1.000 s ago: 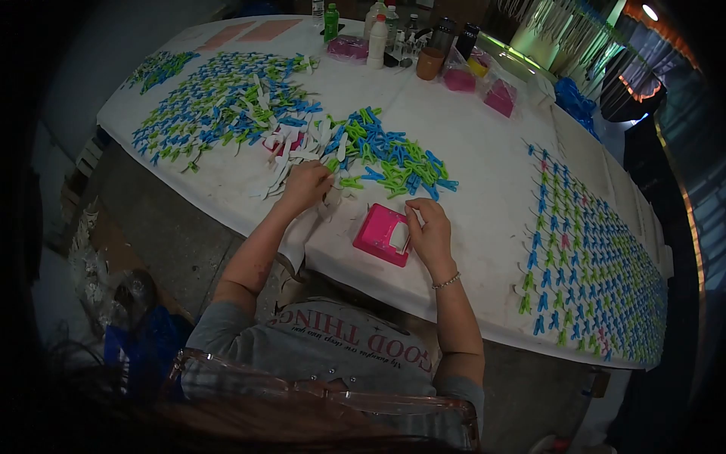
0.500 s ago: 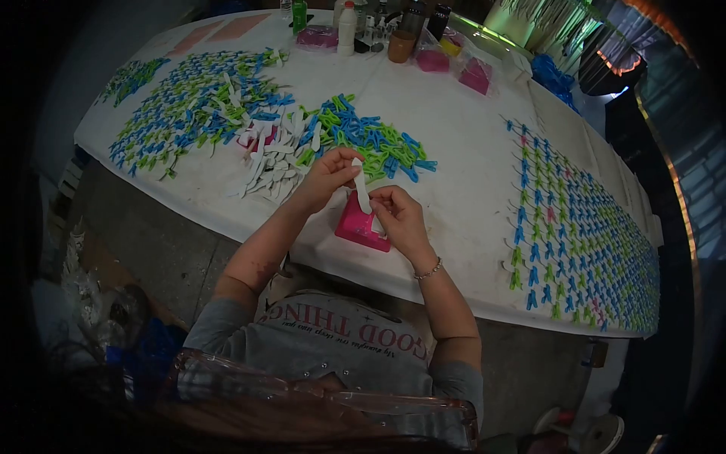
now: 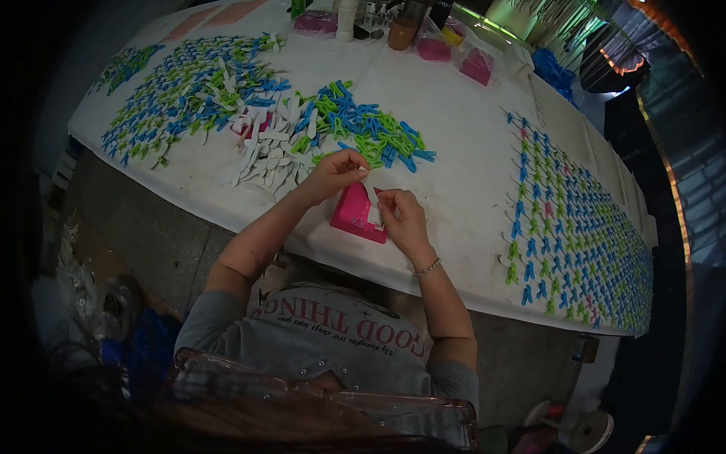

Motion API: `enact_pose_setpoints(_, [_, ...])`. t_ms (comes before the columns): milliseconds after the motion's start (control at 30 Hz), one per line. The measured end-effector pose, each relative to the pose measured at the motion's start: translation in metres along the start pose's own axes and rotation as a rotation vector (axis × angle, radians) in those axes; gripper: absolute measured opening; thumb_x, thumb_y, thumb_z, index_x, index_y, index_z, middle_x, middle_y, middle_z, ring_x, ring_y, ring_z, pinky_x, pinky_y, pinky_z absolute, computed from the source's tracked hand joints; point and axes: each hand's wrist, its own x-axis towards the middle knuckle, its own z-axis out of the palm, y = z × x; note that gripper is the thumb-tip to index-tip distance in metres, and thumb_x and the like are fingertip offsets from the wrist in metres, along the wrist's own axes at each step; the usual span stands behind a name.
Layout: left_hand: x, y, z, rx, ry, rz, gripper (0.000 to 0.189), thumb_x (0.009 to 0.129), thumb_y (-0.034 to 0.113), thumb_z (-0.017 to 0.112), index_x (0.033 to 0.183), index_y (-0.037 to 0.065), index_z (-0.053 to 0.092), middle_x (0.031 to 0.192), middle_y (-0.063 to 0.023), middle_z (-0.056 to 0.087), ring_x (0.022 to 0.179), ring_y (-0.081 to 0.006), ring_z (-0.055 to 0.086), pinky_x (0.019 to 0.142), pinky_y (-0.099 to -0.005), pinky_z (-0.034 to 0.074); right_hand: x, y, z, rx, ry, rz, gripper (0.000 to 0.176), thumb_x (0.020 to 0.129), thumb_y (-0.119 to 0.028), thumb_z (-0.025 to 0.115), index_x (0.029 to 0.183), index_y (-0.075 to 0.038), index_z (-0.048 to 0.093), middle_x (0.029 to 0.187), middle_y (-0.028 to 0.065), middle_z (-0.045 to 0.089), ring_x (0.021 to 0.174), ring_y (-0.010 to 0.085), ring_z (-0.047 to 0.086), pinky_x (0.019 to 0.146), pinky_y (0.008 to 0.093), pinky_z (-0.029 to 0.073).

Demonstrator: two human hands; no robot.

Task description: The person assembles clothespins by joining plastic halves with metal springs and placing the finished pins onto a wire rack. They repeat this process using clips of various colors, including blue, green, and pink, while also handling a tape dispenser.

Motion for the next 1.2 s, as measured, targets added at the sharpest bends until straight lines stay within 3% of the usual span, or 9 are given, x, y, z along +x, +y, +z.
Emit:
enact_pose_setpoints(167, [-0.004, 0.004, -0.011, 0.282, -0.064, 0.118, 0.008, 0.086, 0.011, 0.065, 0.091, 0.006, 0.062, 0.084, 0.0022, 0.058, 0.075, -0.0057, 0.053, 0.068, -0.0216, 0.044, -0.003, 0.0, -0.009, -0.07, -0.019, -0.054, 0.015, 0.078, -0.003, 0.064, 0.094, -0.003, 0.062, 0.085, 0.01, 0.06, 0.08, 0.0233, 0.059, 0.07, 0.0322, 0.048])
enact_pose_setpoints(333, [-0.014, 0.002, -0.007, 0.66, -0.186, 0.228, 0.008, 0.082, 0.012, 0.068, 0.087, 0.009, 0.063, 0.08, -0.0022, 0.059, 0.08, -0.0168, 0.055, 0.071, -0.029, 0.043, -0.009, 0.009, -0.027, -0.24, -0.094, -0.203, 0.017, 0.076, 0.001, 0.064, 0.093, -0.003, 0.063, 0.087, 0.0096, 0.059, 0.08, 0.023, 0.058, 0.071, 0.0313, 0.048])
enact_pose_setpoints(467, [-0.009, -0.009, 0.004, 0.714, -0.21, 0.294, 0.01, 0.076, 0.014, 0.068, 0.082, 0.009, 0.063, 0.08, -0.0053, 0.062, 0.082, -0.0245, 0.056, 0.074, -0.0346, 0.044, -0.01, 0.007, -0.041, -0.345, -0.12, -0.198, 0.018, 0.075, 0.001, 0.063, 0.092, -0.003, 0.063, 0.087, 0.0095, 0.059, 0.082, 0.0234, 0.057, 0.071, 0.0318, 0.048])
enact_pose_setpoints(533, [-0.006, -0.011, 0.008, 0.794, -0.251, 0.337, 0.009, 0.075, 0.014, 0.068, 0.08, 0.01, 0.062, 0.079, -0.0042, 0.062, 0.079, -0.0257, 0.056, 0.072, -0.0361, 0.043, -0.008, 0.0, -0.047, -0.294, -0.078, -0.053, 0.019, 0.072, -0.002, 0.064, 0.091, -0.004, 0.062, 0.086, 0.01, 0.06, 0.082, 0.0262, 0.057, 0.074, 0.0342, 0.047])
enact_pose_setpoints(667, [-0.001, -0.013, 0.019, 0.788, -0.265, 0.356, 0.009, 0.075, 0.015, 0.069, 0.077, 0.011, 0.061, 0.076, -0.0033, 0.061, 0.076, -0.0258, 0.055, 0.071, -0.0366, 0.043, 0.004, -0.005, -0.051, -0.105, 0.008, 0.033, 0.021, 0.074, -0.002, 0.064, 0.094, -0.003, 0.06, 0.087, 0.0072, 0.059, 0.082, 0.0194, 0.057, 0.075, 0.0311, 0.047])
enact_pose_setpoints(867, [-0.001, -0.019, 0.027, 0.727, -0.241, 0.411, 0.01, 0.075, 0.015, 0.07, 0.076, 0.01, 0.061, 0.076, -0.004, 0.06, 0.075, -0.0258, 0.055, 0.071, -0.0359, 0.042, 0.014, -0.011, -0.032, 0.481, 0.012, 0.177, 0.039, 0.077, 0.005, 0.064, 0.112, -0.002, 0.048, 0.089, -0.001, 0.051, 0.079, 0.0069, 0.048, 0.07, 0.0217, 0.042])
enact_pose_setpoints(933, [-0.006, -0.021, 0.028, 0.623, -0.103, 0.334, 0.012, 0.075, 0.014, 0.07, 0.077, 0.008, 0.061, 0.077, -0.0054, 0.059, 0.076, -0.0254, 0.055, 0.071, -0.0353, 0.042, 0.007, 0.004, -0.018, 0.608, 0.004, 0.184, 0.041, 0.078, 0.005, 0.065, 0.113, -0.004, 0.045, 0.086, -0.0016, 0.048, 0.077, 0.0045, 0.046, 0.067, 0.019, 0.041])
enact_pose_setpoints(1067, [-0.01, -0.019, 0.026, 0.558, -0.067, 0.304, 0.014, 0.075, 0.016, 0.071, 0.078, 0.007, 0.061, 0.078, -0.0072, 0.059, 0.077, -0.0256, 0.056, 0.07, -0.0349, 0.043, 0.0, 0.01, -0.007, 0.501, -0.042, 0.239, 0.046, 0.077, 0.007, 0.062, 0.116, -0.004, 0.041, 0.084, -0.0009, 0.043, 0.077, 0.0077, 0.047, 0.072, 0.0218, 0.043])
enact_pose_setpoints(1200, [-0.002, -0.01, 0.019, 0.425, -0.137, 0.207, 0.021, 0.077, 0.011, 0.07, 0.093, 0.006, 0.057, 0.088, -0.0027, 0.058, 0.082, -0.0162, 0.054, 0.077, -0.0291, 0.044, 0.0, 0.009, -0.001, 0.424, -0.039, 0.242, 0.04, 0.077, 0.005, 0.061, 0.11, -0.004, 0.043, 0.083, -0.0001, 0.044, 0.075, 0.0086, 0.045, 0.07, 0.0223, 0.041])
